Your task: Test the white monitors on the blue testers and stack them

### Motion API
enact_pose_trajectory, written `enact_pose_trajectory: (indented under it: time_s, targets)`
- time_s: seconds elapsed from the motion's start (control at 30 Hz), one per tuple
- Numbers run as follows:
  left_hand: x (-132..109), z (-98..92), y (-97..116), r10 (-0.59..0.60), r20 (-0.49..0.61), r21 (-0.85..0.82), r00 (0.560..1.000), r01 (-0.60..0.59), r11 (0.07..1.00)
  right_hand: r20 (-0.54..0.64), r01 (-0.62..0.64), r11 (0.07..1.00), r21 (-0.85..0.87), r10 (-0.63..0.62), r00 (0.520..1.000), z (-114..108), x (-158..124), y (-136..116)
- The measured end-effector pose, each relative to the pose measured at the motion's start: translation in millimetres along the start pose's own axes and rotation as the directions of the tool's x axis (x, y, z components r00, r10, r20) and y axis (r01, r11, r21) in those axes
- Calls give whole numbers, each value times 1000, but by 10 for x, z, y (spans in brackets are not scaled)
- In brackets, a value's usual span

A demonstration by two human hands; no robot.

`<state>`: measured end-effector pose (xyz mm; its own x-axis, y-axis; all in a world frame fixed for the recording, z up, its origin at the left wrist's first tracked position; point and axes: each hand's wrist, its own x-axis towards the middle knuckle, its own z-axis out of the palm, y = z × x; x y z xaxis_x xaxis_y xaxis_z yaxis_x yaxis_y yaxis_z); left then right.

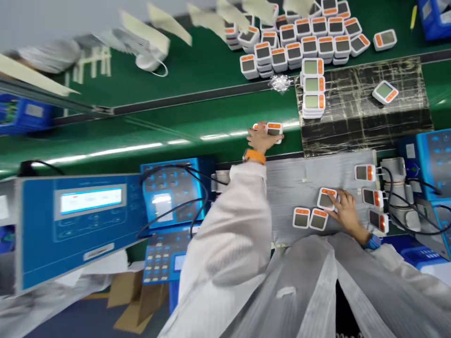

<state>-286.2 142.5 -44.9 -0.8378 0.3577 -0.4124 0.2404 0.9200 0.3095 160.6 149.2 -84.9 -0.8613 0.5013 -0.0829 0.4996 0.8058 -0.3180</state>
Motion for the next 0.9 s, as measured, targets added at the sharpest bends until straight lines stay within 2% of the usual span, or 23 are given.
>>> enact_pose_trajectory:
  time_s: [0.1, 0.2, 0.27, 0.33, 0.4, 0.47, 0.5, 0.53, 0.57, 0.63, 0.67, 0.7, 0.73, 0.77, 0.8, 0.9]
  targets:
    - [-915, 344, -134, 93, -44, -87, 995, -97, 991, 79, 25, 999, 40, -28, 996, 59, 123, -155]
    - [-1758, 732, -359, 29, -83, -121, 996, -39, 992, 164, 67, 993, 100, -83, 983, 48, 260, -299]
    - [-2133, 934, -487, -47, -110, -136, 993, 31, 990, 186, 88, 983, 159, -117, 976, -53, 310, -280]
    - [-2337, 1045, -543, -75, -127, -144, 989, 56, 988, 113, 63, 980, 187, -85, 990, -254, 324, -92]
    - [-2406, 1078, -485, -52, -145, -161, 988, 28, 987, -76, -47, 989, 140, 58, 995, -537, 332, 271]
    - [-2395, 1091, -289, 46, -162, -194, 986, -78, 978, -287, -221, 974, 51, 226, 931, -835, 374, 743]
    - [-2373, 1113, -139, 137, -162, -213, 977, -170, 962, -336, -281, 960, 11, 268, 903, -964, 416, 982]
    - [-2346, 1155, 41, 253, -151, -233, 956, -283, 930, -310, -290, 957, -27, 268, 912, -1068, 471, 1202]
    - [-2314, 1220, 241, 384, -125, -255, 915, -404, 878, -234, -253, 966, -59, 233, 944, -1142, 537, 1391]
    - [-2242, 1405, 660, 626, -34, -315, 779, -603, 733, -33, -112, 989, -100, 109, 993, -1196, 684, 1651]
    - [-2202, 1511, 856, 717, 18, -349, 697, -667, 658, 44, -43, 993, -109, 48, 998, -1183, 756, 1721]
    - [-2160, 1614, 1029, 778, 63, -377, 626, -706, 599, 88, 7, 993, -117, 4, 996, -1152, 822, 1759]
    - [-2119, 1705, 1171, 812, 100, -397, 575, -725, 562, 101, 34, 992, -123, -22, 995, -1109, 877, 1773]
    - [-2081, 1778, 1279, 828, 126, -408, 546, -732, 545, 96, 43, 991, -125, -31, 995, -1062, 921, 1774]
    - [-2048, 1829, 1351, 832, 141, -412, 537, -732, 543, 82, 38, 992, -122, -28, 996, -1016, 955, 1769]
    - [-2002, 1856, 1395, 827, 137, -419, 545, -725, 547, 42, -20, 995, -100, 25, 999, -921, 1007, 1756]
